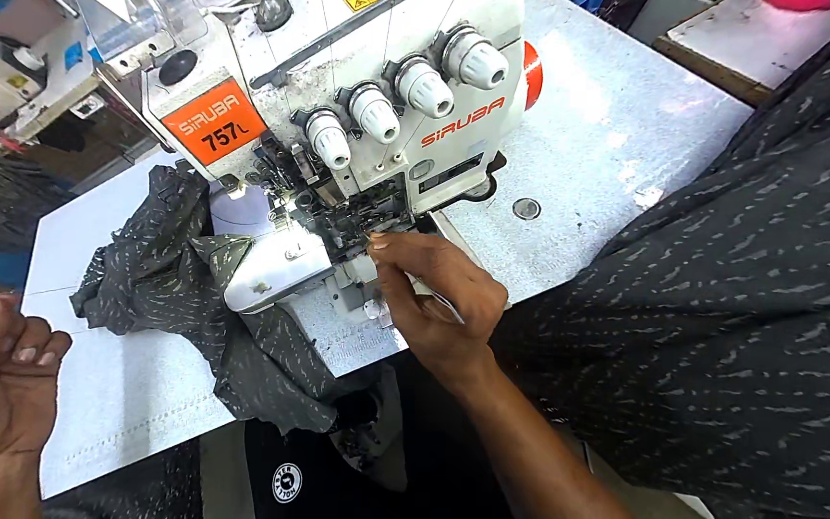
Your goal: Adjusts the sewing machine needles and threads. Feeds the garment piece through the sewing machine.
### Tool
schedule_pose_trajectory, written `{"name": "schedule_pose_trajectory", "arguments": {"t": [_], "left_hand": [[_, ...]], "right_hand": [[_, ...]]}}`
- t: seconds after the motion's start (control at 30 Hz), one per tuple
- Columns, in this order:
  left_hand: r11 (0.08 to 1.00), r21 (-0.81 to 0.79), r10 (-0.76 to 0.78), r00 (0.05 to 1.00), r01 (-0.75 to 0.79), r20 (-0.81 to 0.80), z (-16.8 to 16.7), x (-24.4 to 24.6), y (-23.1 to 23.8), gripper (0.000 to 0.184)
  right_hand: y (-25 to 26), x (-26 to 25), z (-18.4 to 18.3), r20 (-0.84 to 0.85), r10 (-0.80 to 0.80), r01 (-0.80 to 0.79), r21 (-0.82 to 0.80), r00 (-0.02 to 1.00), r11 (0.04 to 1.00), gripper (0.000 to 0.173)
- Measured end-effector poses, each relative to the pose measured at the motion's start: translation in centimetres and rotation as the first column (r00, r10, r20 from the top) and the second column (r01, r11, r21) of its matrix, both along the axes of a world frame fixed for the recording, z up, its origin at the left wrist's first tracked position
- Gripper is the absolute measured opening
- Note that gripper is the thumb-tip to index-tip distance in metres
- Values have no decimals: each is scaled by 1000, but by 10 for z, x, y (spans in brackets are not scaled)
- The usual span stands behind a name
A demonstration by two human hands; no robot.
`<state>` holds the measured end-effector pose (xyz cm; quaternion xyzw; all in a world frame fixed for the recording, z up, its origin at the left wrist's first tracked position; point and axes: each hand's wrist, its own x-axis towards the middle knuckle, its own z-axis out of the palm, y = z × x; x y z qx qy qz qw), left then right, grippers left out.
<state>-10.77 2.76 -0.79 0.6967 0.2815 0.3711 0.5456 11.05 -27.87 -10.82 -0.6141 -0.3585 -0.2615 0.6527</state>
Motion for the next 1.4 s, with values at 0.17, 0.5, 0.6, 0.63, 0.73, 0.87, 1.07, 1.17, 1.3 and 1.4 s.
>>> {"name": "schedule_pose_trajectory", "arguments": {"t": [0.17,0.5,0.6,0.63,0.73,0.87,1.07,1.17,1.3,1.4], "left_hand": [[1000,-15,26,999,-25,20,1,0,2,26],[992,61,-109,993,111,-44,0,6,-8,19],[992,69,-101,993,105,-58,-2,9,-9,18],[992,68,-99,993,103,-59,-2,9,-9,18],[996,51,-74,996,76,-48,-2,9,-8,20],[1000,7,-24,999,24,-28,-3,5,-4,23],[999,-40,7,1000,-7,-5,-6,5,-6,24],[999,-45,7,1000,-7,-3,-6,5,-6,25],[998,-55,-7,1000,7,1,-7,5,-7,24],[998,-51,-25,1000,25,-2,-7,4,-6,24]], "right_hand": [[3,1,1,-25,-19,20,33,1000,999,10],[-4,3,-3,-16,141,-140,57,990,989,8],[-3,2,-3,-37,49,-49,6,998,999,8],[-2,1,-2,-46,11,-12,-7,999,1000,8],[2,0,-1,-55,-61,60,-33,997,998,8],[7,0,2,-60,-105,105,-5,993,995,9],[11,1,5,-68,-110,112,36,992,993,9],[10,1,2,-52,-78,83,94,996,992,8],[8,0,-1,-48,-71,77,127,996,989,8],[4,1,-3,-31,10,-5,138,999,990,7]]}}
